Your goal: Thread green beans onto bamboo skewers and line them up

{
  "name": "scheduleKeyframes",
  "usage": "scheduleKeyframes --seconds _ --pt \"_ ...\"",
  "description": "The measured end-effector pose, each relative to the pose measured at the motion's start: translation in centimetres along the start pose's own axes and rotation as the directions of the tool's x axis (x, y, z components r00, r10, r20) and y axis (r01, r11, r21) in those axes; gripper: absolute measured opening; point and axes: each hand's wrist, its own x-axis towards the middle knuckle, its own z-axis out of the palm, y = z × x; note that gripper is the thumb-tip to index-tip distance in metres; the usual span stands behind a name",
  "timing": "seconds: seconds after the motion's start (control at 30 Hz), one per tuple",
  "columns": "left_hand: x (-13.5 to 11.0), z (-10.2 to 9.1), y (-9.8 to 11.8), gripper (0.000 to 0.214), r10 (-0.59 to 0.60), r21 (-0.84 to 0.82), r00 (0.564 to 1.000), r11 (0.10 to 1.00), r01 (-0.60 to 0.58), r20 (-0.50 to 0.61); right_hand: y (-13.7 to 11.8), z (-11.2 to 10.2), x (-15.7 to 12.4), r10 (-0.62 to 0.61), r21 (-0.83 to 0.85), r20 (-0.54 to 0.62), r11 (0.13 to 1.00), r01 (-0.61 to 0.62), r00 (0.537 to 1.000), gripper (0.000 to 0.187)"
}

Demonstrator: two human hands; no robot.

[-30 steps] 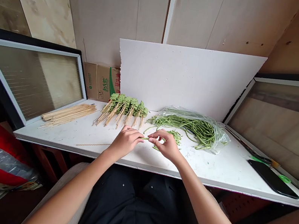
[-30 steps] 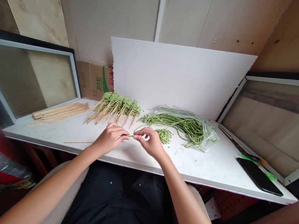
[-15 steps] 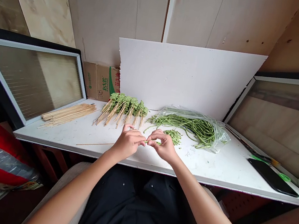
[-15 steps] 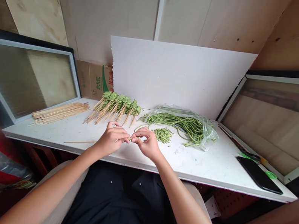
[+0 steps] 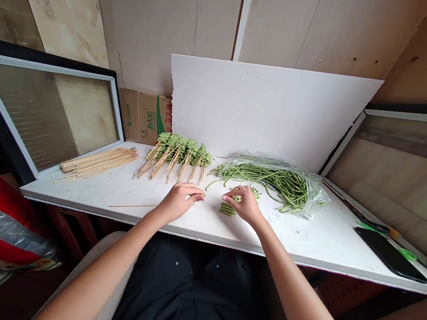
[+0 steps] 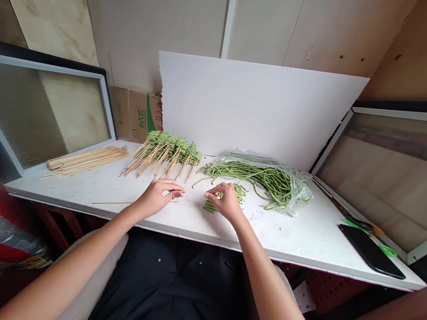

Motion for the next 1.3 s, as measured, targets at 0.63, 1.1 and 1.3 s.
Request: scheduleKeyframes --seconds 0.63,1.1,1.3 --pt "-0.4 0.8 0.6 0.050 -0.042 0.106 0.997 0.994 0.035 0.062 -4.4 -0.2 -0.5 -0.067 0.222 0.167 0.975 0.029 0.984 0.037" --pt "0.1 -0.2 1.8 0.001 0.147 0.221 0.989 0.965 -0.141 -0.014 -6.7 -0.4 -0.7 -0.309 0.143 0.033 0.943 0.302 0.950 0.031" --pt "0.2 -0.1 1.9 0.005 0.105 0.137 0.994 0.985 -0.101 -0.022 -8.3 -0.5 -1.0 -0.443 0.091 -0.001 0.893 0.441 0.897 0.020"
